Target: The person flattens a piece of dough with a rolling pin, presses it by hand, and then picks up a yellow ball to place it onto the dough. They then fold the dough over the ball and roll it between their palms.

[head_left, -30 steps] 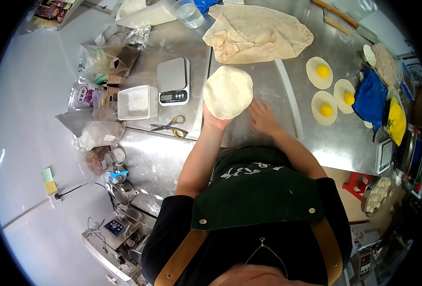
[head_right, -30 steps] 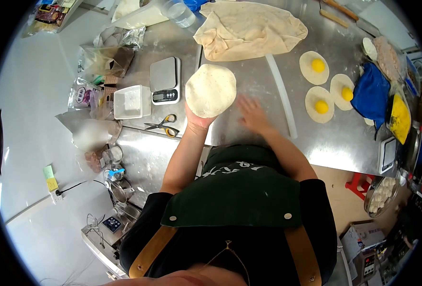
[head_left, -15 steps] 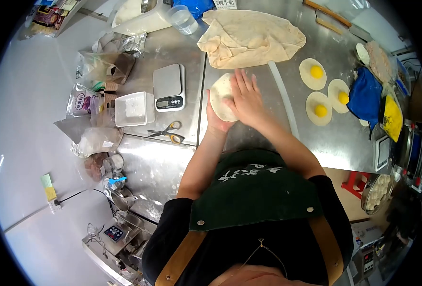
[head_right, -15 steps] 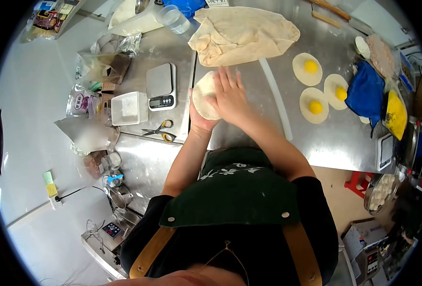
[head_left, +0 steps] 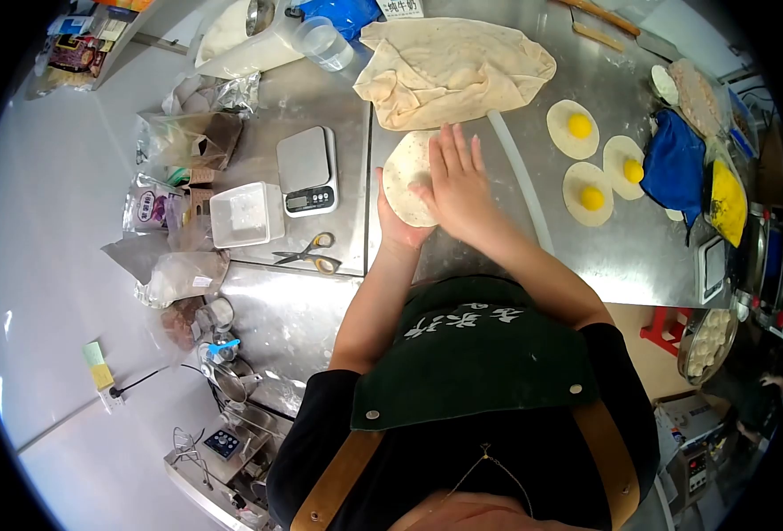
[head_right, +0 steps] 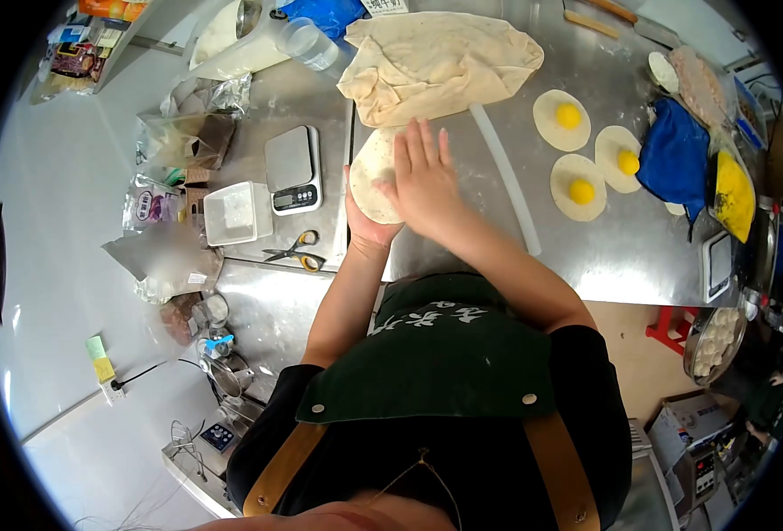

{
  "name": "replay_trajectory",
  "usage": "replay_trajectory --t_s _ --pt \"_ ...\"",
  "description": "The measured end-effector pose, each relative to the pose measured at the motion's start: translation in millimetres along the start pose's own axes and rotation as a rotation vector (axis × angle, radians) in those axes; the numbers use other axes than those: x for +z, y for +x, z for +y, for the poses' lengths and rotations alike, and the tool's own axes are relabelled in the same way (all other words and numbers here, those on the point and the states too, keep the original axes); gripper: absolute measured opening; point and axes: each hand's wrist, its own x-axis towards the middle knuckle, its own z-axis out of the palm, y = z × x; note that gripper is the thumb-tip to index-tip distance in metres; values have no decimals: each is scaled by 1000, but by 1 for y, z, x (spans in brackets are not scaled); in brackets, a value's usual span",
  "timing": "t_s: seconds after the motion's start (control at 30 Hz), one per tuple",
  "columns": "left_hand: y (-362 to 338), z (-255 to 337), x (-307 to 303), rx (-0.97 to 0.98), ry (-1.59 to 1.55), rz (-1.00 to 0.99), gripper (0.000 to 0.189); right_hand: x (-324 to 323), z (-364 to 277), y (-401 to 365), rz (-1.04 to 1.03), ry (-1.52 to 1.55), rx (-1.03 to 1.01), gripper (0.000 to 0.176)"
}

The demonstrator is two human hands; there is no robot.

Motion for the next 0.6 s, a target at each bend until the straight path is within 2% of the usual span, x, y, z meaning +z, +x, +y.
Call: replay_trajectory --t_s 0.03,0.1,0.13,0.23,0.37,0.47,0.57,0.6 --pt "2 -1 -5 -24 -120 -78 67 -6 -3 -3 -16 -29 4 71" --pt "2 -5 -11 -78 -361 -225 69 -13 -9 2 -40 83 -128 69" --pt "1 -6 -10 -78 -272 -156 69 -13 -9 5 -47 137 -194 69" --pt "0 -5 3 -64 -2 25 69 6 14 21 11 74 76 69" --pt "3 -1 -1 -38 -59 8 70 8 25 6 2 151 182 72" --pt "10 -4 -7 -18 -15 7 70 12 8 -14 43 49 83 75" --pt "10 -3 -13 33 141 165 70 14 -17 -49 -8 166 -107 77" --pt "6 -5 -5 18 147 156 69 9 -19 -48 -10 291 -178 75"
